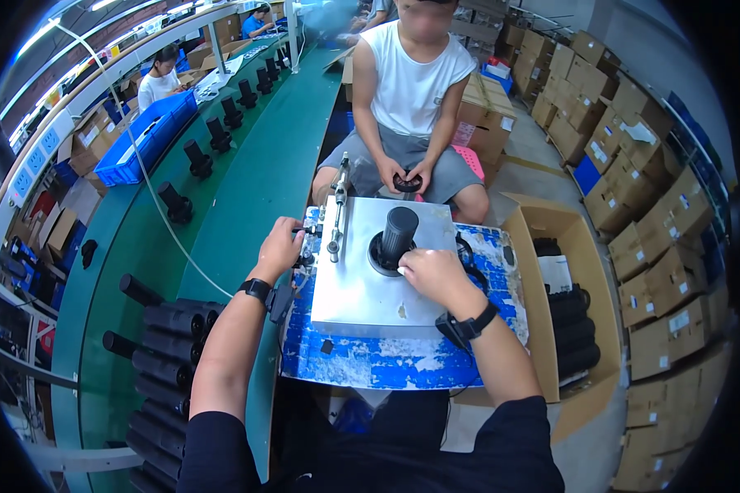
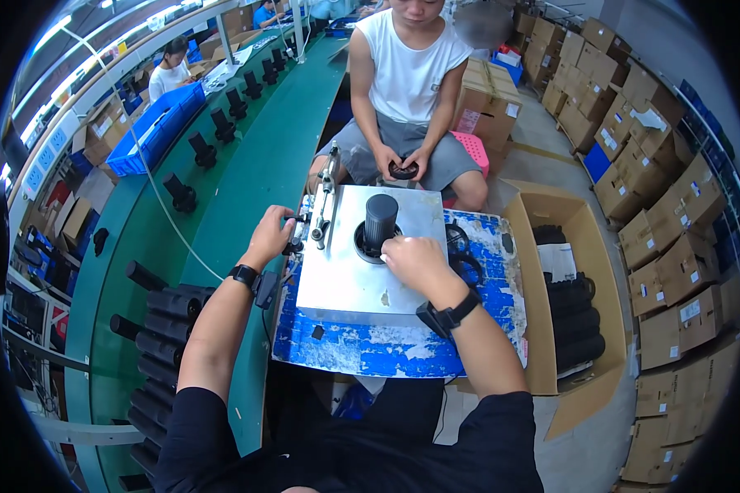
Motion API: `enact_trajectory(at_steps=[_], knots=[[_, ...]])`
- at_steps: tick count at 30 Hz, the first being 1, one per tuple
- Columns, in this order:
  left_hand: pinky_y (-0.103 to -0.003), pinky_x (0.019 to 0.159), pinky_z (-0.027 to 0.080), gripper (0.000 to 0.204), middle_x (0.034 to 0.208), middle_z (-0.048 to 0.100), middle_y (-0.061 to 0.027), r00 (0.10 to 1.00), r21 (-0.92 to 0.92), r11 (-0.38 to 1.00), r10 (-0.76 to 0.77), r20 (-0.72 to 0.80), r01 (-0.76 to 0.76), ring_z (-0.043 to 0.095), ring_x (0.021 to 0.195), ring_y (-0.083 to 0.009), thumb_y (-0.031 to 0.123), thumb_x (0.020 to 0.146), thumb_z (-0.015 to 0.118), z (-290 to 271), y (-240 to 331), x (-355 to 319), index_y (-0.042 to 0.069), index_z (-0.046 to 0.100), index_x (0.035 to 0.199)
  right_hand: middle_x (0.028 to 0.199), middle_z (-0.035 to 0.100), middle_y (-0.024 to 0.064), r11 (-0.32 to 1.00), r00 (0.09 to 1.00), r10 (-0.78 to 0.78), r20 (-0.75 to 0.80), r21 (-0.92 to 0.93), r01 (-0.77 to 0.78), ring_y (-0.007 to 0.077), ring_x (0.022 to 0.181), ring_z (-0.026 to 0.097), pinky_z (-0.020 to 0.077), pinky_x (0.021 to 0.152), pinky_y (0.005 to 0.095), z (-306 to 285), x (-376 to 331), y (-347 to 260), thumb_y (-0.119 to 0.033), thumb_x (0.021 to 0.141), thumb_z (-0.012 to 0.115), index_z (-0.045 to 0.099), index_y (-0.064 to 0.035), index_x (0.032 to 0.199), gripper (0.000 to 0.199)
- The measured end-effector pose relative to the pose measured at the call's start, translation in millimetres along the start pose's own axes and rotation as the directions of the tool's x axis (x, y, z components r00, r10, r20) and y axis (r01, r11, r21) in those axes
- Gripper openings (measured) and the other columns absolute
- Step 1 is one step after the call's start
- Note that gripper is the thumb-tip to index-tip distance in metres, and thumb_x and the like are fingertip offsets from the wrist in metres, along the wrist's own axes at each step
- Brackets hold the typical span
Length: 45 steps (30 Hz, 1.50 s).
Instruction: The person picks up a microphone from the conveyor belt, places it into a testing machine, and presses a button. After the test, the person removes the microphone from the machine and places it back onto the conveyor belt.
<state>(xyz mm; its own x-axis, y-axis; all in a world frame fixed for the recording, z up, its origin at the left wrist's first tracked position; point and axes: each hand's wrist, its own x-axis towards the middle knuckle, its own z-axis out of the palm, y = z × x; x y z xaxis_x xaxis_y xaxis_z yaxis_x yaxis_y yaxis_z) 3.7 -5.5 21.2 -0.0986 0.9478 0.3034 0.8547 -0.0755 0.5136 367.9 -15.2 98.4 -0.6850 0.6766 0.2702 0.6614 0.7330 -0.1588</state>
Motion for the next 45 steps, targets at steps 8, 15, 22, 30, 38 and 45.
enact_trajectory(at_steps=[8,15,22,30,38,45], knots=[[-0.047,0.099,0.053,0.028,0.13,0.062,-0.0178,0.999,-0.034,0.999,-0.031,0.042,0.032,0.064,0.117,-0.0395,0.021,0.1,0.064,3,-3,-9,0.005,0.066,0.123,0.087,0.076,0.0153,0.98,0.985,0.144,0.094,-0.154,-0.129,0.0355,0.08,0.075,0.0597,0.072,0.0477,5,5,-8,-0.016,0.092,0.067,0.078,-0.0097,0.094,0.013],[-0.046,0.101,0.053,0.029,0.13,0.061,-0.0173,0.998,-0.03,0.998,-0.048,0.05,0.05,0.064,0.118,-0.0393,0.021,0.101,0.064,3,-5,-15,0.006,0.065,0.125,0.09,0.076,0.0169,0.973,0.973,0.225,-0.048,0.063,-0.222,0.0384,0.081,0.074,0.0602,0.073,0.0488,12,-9,-23,-0.017,0.094,0.065,0.078,-0.0106,0.097,0.015],[-0.046,0.102,0.052,0.027,0.129,0.061,-0.0175,0.998,-0.023,0.999,-0.042,0.041,0.043,0.063,0.119,-0.0389,0.02,0.1,0.064,2,-11,-18,0.004,0.065,0.122,0.091,0.076,0.0183,0.97,0.969,0.241,-0.062,0.041,-0.238,0.0396,0.083,0.074,0.0597,0.074,0.0501,13,-8,-26,-0.015,0.094,0.065,0.079,-0.01,0.097,0.015],[-0.047,0.102,0.052,0.028,0.13,0.061,-0.017,0.998,-0.01,0.998,-0.054,0.045,0.055,0.063,0.118,-0.0391,0.021,0.099,0.064,9,-13,-20,0.005,0.065,0.123,0.087,0.075,0.0225,0.901,0.948,0.317,-0.032,0.323,-0.29,0.0402,0.081,0.074,0.0585,0.073,0.0486,26,-7,-8,-0.008,0.093,0.062,0.076,-0.003,0.099,0.016],[-0.047,0.103,0.052,0.029,0.132,0.061,-0.017,0.996,-0.014,0.999,-0.05,0.079,0.052,0.062,0.12,-0.0389,0.022,0.101,0.063,6,-17,-22,0.005,0.065,0.124,0.09,0.076,0.0189,0.748,0.866,0.498,-0.033,0.522,-0.41,0.0324,0.081,0.075,0.0575,0.074,0.0428,6,-5,-22,-0.016,0.091,0.072,0.071,-0.0009,0.112,0.026],[-0.045,0.107,0.05,0.031,0.137,0.06,-0.0179,0.995,-0.065,0.995,0.075,0.066,-0.071,0.06,0.126,-0.0374,0.023,0.106,0.056,25,-17,0,0.004,0.065,0.128,0.1,0.076,0.013,0.887,0.787,0.337,-0.517,0.455,-0.08,0.0212,0.077,0.072,0.0569,0.071,0.0358,31,35,5,-0.028,0.083,0.088,0.067,-0.0027,0.12,0.05]])
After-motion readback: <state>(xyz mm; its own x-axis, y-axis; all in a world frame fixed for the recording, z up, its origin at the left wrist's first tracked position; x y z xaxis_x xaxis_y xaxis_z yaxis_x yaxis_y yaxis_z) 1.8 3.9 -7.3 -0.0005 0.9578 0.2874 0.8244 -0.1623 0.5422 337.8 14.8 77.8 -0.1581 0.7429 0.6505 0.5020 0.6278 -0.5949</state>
